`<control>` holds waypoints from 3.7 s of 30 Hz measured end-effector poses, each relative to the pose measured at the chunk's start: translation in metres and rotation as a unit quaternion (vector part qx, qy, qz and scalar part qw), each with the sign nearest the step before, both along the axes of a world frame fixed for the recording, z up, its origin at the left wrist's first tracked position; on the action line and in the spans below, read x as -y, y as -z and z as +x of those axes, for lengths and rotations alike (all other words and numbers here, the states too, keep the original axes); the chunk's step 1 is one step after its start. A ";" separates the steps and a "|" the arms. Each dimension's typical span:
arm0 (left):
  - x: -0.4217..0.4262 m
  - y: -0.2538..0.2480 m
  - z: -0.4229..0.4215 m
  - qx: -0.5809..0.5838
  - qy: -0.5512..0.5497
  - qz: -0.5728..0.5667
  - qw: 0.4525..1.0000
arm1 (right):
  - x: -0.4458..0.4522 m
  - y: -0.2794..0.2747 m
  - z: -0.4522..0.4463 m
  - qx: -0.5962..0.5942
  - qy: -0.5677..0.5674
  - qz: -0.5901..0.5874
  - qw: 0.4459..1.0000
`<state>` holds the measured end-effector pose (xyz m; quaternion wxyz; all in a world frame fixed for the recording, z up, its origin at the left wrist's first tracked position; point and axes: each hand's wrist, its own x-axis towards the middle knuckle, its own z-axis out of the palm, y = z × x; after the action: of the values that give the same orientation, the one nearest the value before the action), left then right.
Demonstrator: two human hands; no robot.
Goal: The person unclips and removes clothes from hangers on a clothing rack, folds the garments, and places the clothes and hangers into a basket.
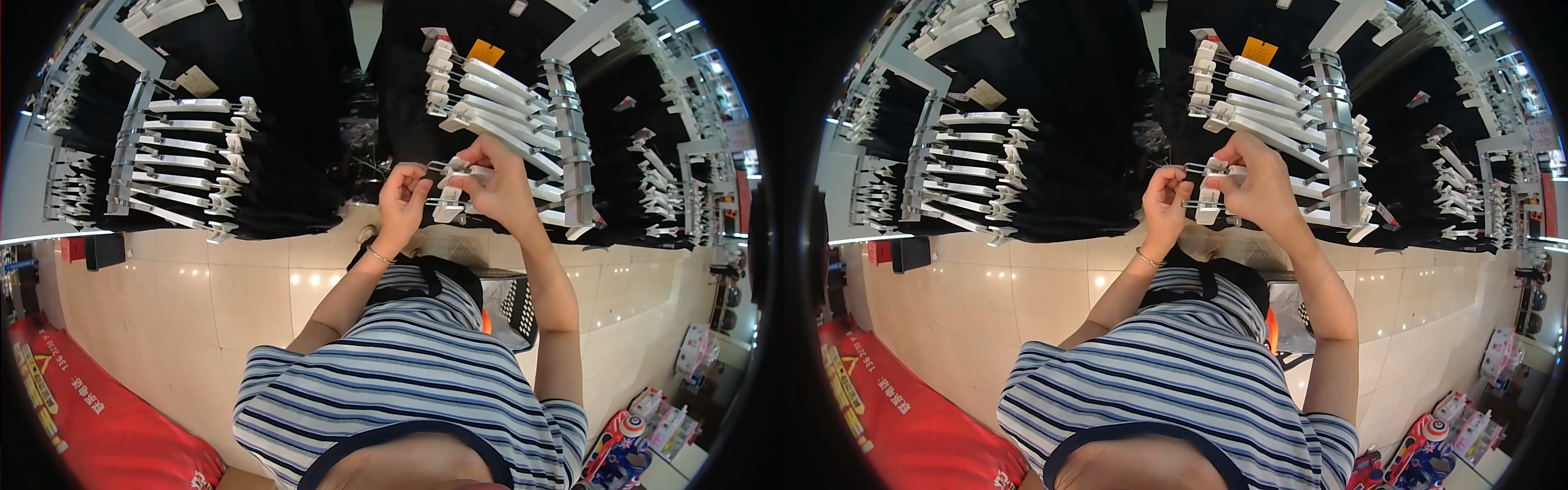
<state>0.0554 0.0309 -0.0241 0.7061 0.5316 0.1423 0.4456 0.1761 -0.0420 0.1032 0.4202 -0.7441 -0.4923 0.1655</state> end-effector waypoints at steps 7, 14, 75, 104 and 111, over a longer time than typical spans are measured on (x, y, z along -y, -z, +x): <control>-0.004 -0.003 0.001 0.002 0.010 0.017 1.000 | 0.001 0.001 -0.001 -0.013 -0.010 0.001 1.000; -0.011 -0.005 0.004 0.031 0.074 -0.053 0.995 | 0.001 0.002 0.000 -0.018 -0.002 -0.002 1.000; -0.018 0.011 -0.003 -0.083 -0.036 0.130 0.987 | -0.004 0.005 0.015 -0.037 -0.061 -0.028 0.997; -0.026 -0.009 0.007 -0.086 -0.011 0.103 0.991 | 0.076 0.004 -0.013 0.219 0.014 0.293 0.930; -0.031 0.001 0.011 -0.062 0.035 0.081 0.994 | 0.147 0.029 -0.005 0.245 0.148 0.290 0.913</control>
<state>0.0667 0.0620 -0.0250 0.6660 0.6181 0.1305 0.3968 0.1707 -0.1894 0.0745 0.5030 -0.6715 -0.4901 -0.2362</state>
